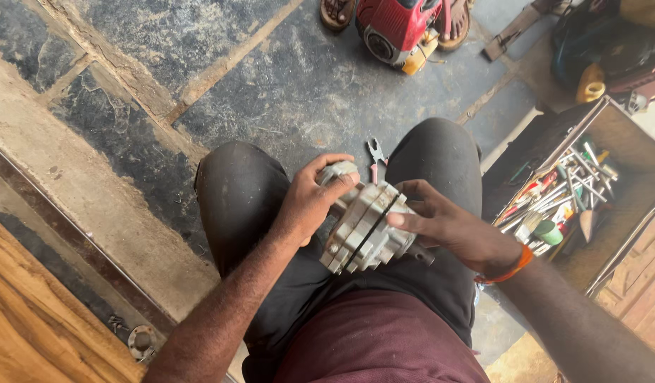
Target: The person is sitting on the floor and using a screwdriver to adjust a mechanical part held on their lap. They then use pliers to remove a small metal clip from the part.
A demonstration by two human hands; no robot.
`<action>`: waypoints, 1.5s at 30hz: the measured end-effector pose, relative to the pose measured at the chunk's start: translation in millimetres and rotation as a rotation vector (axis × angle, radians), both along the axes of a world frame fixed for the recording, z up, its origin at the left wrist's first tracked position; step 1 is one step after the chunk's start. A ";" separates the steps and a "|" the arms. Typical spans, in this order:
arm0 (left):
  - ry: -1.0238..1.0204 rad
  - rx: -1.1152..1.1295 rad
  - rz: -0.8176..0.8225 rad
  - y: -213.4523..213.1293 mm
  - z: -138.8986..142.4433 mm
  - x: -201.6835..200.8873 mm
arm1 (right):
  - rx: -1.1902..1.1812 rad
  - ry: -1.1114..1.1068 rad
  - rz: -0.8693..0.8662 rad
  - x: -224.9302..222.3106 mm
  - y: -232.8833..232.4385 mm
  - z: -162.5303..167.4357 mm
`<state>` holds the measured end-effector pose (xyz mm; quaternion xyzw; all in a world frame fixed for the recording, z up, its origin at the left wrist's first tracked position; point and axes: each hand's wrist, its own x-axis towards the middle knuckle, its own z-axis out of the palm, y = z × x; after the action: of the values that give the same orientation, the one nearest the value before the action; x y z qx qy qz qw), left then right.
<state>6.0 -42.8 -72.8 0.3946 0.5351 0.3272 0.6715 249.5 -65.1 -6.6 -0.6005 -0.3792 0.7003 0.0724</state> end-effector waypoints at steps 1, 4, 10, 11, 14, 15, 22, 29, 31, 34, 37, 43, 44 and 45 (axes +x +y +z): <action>0.023 0.010 0.013 -0.6 1.3 -1.3 | 0.042 -0.011 0.041 -5.5 3.2 -1.8; 0.000 -0.035 0.097 -4.3 0.0 -6.1 | 0.120 -0.021 0.133 -27.3 6.6 -9.3; -0.009 -0.101 0.105 -2.5 -11.9 -17.2 | 0.191 -0.181 0.290 -46.5 16.9 -10.5; -0.024 -0.087 0.122 -1.4 -12.9 -17.9 | 0.221 -0.203 0.292 -47.0 17.8 -8.5; -0.050 -0.074 0.150 0.9 -14.0 -18.7 | 0.163 -0.242 0.251 -48.4 19.8 -1.8; -0.053 -0.083 0.156 1.2 -14.0 -18.8 | 0.123 -0.250 0.234 -49.0 20.2 0.3; -0.111 -0.080 0.172 1.1 -15.1 -20.5 | 0.195 -0.366 0.239 -50.8 18.0 5.5; -0.085 -0.126 0.133 -2.3 -14.6 -11.9 | 0.019 -0.303 0.261 -39.3 19.2 -15.3; -0.069 -0.194 0.084 -6.9 -13.8 -7.6 | 0.057 -0.314 0.259 -35.6 6.3 -22.6; -0.072 -0.061 0.046 -3.2 -11.5 1.1 | 0.179 -0.240 0.192 -23.6 2.4 -26.1; -0.103 -0.137 0.024 -3.5 -10.2 4.3 | 0.152 -0.158 0.121 -15.3 -3.7 -20.8; -0.139 -0.052 0.093 -1.0 -4.2 12.4 | 0.149 -0.320 0.066 -22.3 -0.9 -1.5; -0.148 -0.043 0.085 1.9 -3.9 12.2 | 0.155 -0.359 0.095 -23.8 -0.2 2.2; -0.156 -0.042 0.078 1.9 -3.8 11.9 | 0.153 -0.398 0.126 -24.7 0.0 4.7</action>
<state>17.9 -40.9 -76.6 0.3326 0.5027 0.3716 0.7061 224.8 -65.2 -1.9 -0.6948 -0.4749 0.5402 -0.0024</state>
